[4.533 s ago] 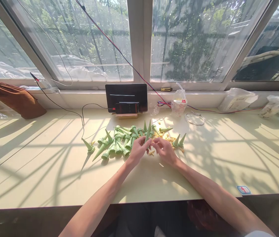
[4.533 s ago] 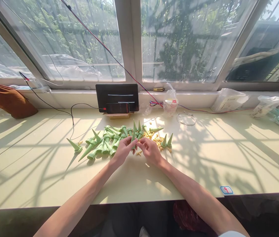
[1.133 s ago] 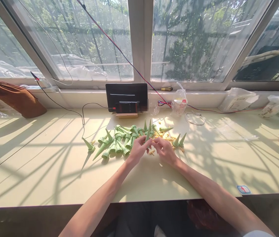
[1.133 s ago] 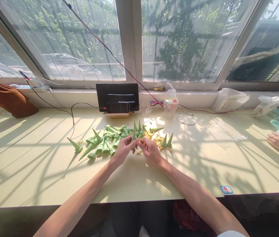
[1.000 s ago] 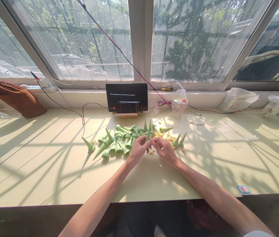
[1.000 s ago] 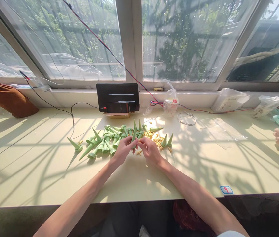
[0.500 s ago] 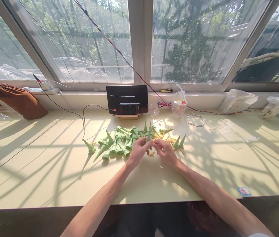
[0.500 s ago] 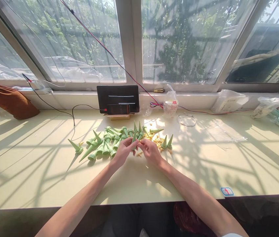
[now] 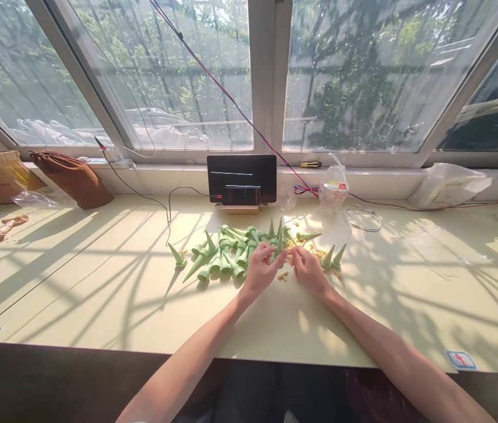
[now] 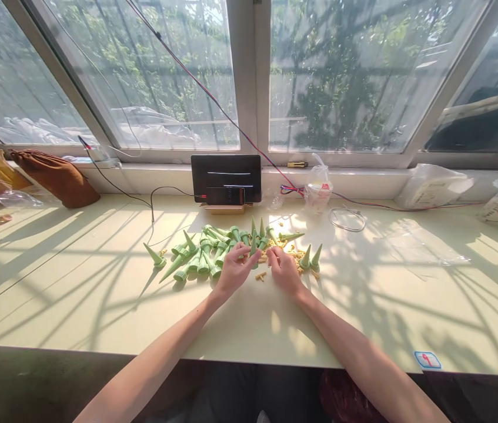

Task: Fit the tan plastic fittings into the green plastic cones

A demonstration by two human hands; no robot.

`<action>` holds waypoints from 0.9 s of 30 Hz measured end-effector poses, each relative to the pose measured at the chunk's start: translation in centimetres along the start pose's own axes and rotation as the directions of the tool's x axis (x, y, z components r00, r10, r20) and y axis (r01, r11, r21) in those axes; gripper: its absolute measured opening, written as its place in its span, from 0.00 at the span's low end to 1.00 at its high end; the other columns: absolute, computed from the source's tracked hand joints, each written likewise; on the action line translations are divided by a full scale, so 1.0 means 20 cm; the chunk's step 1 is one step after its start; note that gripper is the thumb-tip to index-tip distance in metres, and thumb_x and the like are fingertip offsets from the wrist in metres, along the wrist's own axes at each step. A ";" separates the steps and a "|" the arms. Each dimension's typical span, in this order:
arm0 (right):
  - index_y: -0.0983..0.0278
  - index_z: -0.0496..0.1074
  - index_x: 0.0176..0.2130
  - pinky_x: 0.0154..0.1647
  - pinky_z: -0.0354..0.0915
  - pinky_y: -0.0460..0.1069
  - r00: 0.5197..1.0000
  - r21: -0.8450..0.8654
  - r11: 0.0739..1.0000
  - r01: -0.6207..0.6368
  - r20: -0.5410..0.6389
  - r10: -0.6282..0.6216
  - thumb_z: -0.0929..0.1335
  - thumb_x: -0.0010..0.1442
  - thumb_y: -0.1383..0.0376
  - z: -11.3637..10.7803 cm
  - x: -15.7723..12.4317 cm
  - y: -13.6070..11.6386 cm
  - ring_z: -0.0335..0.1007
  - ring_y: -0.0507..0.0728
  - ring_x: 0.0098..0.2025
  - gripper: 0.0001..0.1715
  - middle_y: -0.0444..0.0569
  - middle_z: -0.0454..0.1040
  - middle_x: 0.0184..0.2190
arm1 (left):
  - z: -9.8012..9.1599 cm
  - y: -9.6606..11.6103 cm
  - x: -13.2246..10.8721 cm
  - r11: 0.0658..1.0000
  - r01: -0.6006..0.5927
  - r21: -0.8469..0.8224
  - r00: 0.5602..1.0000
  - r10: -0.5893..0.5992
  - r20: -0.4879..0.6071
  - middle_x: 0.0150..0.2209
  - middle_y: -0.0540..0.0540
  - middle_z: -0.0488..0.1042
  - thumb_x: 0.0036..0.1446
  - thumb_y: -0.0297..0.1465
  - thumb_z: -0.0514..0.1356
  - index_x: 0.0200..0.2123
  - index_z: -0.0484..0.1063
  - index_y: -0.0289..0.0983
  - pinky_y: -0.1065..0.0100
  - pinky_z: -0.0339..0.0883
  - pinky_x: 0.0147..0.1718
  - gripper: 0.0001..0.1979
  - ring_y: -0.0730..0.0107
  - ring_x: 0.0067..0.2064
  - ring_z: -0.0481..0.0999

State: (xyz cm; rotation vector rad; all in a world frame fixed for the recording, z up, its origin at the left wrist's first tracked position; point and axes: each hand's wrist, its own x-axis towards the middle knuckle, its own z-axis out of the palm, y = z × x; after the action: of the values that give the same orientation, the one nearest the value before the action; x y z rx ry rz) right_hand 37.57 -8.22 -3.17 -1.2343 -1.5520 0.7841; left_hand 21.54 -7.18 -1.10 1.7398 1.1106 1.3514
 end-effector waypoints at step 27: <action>0.62 0.61 0.25 0.27 0.57 0.48 0.991 -0.115 0.990 0.080 0.118 -0.067 0.59 0.69 0.51 0.01 0.01 0.03 0.61 0.52 0.22 0.25 0.41 0.62 0.18 | -1.04 0.02 -0.19 0.655 0.466 0.595 0.835 -0.103 -0.540 0.25 0.45 0.77 0.53 0.48 0.61 0.29 0.76 0.38 0.65 0.63 0.34 0.19 0.60 0.31 0.76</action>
State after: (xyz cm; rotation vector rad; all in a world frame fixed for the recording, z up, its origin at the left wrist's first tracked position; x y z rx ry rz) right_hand 37.57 -7.85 -3.76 -1.2289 -1.7493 0.7332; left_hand 1.18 -10.71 2.87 1.6135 2.3498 1.2269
